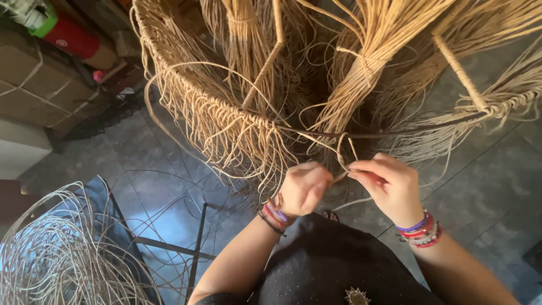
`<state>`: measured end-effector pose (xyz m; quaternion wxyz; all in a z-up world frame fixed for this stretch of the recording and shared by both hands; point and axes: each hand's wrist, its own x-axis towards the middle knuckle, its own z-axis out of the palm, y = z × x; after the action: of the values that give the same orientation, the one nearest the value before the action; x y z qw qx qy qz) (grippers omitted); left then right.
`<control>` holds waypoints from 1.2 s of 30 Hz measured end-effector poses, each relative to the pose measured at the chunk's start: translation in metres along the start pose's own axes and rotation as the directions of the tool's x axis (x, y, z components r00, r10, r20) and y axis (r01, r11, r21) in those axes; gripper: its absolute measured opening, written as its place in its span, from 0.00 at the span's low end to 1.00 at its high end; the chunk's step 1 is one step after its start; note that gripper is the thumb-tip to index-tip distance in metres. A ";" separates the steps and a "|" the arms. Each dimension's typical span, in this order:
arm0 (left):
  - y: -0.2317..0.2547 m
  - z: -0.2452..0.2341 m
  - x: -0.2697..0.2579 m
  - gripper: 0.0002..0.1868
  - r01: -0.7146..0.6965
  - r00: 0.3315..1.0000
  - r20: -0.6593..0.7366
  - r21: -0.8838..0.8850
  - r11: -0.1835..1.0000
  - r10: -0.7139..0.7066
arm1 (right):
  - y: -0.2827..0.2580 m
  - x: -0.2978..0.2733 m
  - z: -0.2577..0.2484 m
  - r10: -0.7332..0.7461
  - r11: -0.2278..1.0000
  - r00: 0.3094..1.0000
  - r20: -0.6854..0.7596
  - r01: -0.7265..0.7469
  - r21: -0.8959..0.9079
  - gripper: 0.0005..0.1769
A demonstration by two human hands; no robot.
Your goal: Weaving and knotting natural fiber strands onto a circular frame to create a decorative object
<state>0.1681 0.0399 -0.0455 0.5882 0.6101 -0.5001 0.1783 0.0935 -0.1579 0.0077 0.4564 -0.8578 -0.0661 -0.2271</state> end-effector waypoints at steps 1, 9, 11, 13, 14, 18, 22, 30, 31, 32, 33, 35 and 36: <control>0.007 -0.002 -0.002 0.13 0.293 0.955 0.068 -0.102 0.951 -0.287 | 0.004 -0.002 0.000 -0.043 0.996 0.999 -0.014 0.041 -0.074 0.07; -0.007 -0.014 0.007 0.26 0.837 0.546 0.755 -0.514 0.189 -0.364 | 0.015 -0.007 0.003 -0.200 0.977 0.979 0.026 0.202 -0.065 0.08; -0.014 0.003 0.018 0.10 0.787 0.603 0.630 -0.568 0.240 -0.489 | 0.013 -0.007 0.003 -0.233 0.968 0.972 0.032 0.235 -0.090 0.10; -0.027 0.008 0.002 0.11 0.750 0.662 0.646 -0.572 0.332 -0.380 | 0.016 -0.010 0.005 -0.224 0.969 0.974 0.010 0.224 -0.106 0.09; -0.035 0.012 -0.004 0.12 0.698 0.706 0.657 -0.581 0.418 -0.265 | 0.018 -0.010 0.004 -0.218 0.969 0.976 -0.008 0.216 -0.120 0.08; -0.014 0.003 -0.004 0.18 0.737 0.175 0.970 -0.014 0.675 -0.170 | 0.013 -0.010 0.006 -0.251 0.960 0.968 -0.028 0.245 -0.135 0.08; 0.005 -0.002 0.038 0.24 0.773 0.491 0.768 -0.167 0.612 -0.411 | 0.019 -0.010 0.008 -0.234 0.967 0.969 -0.073 0.224 -0.122 0.08; -0.023 0.011 -0.003 0.21 0.641 0.318 0.915 -0.014 0.768 -0.249 | 0.020 -0.004 0.005 -0.165 0.986 0.978 -0.129 0.161 -0.039 0.05; -0.023 0.013 0.002 0.15 0.802 0.500 0.804 -0.289 0.522 -0.322 | 0.023 -0.004 0.007 -0.148 0.989 0.981 -0.127 0.147 -0.021 0.04; -0.022 0.016 0.005 0.11 0.786 0.609 0.655 -0.573 0.231 -0.448 | 0.025 -0.006 0.007 -0.128 0.992 0.984 -0.123 0.129 -0.005 0.04; -0.025 0.013 -0.003 0.11 0.786 0.608 0.654 -0.574 0.228 -0.450 | 0.024 -0.008 0.007 -0.126 0.992 0.985 -0.120 0.127 -0.004 0.04; -0.036 0.005 -0.011 0.15 0.682 0.528 0.832 -0.297 0.668 -0.170 | 0.023 -0.005 0.005 -0.127 0.992 0.986 -0.112 0.125 -0.022 0.04; -0.083 0.017 -0.099 0.15 0.683 0.528 0.832 -0.295 0.668 -0.172 | 0.026 -0.004 0.006 -0.127 0.992 0.986 -0.112 0.126 -0.020 0.04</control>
<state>0.1870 0.0484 -0.1743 0.5127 0.5185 -0.5448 -0.4142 0.1001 -0.1675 -0.0165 0.4385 -0.8406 -0.0930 -0.3040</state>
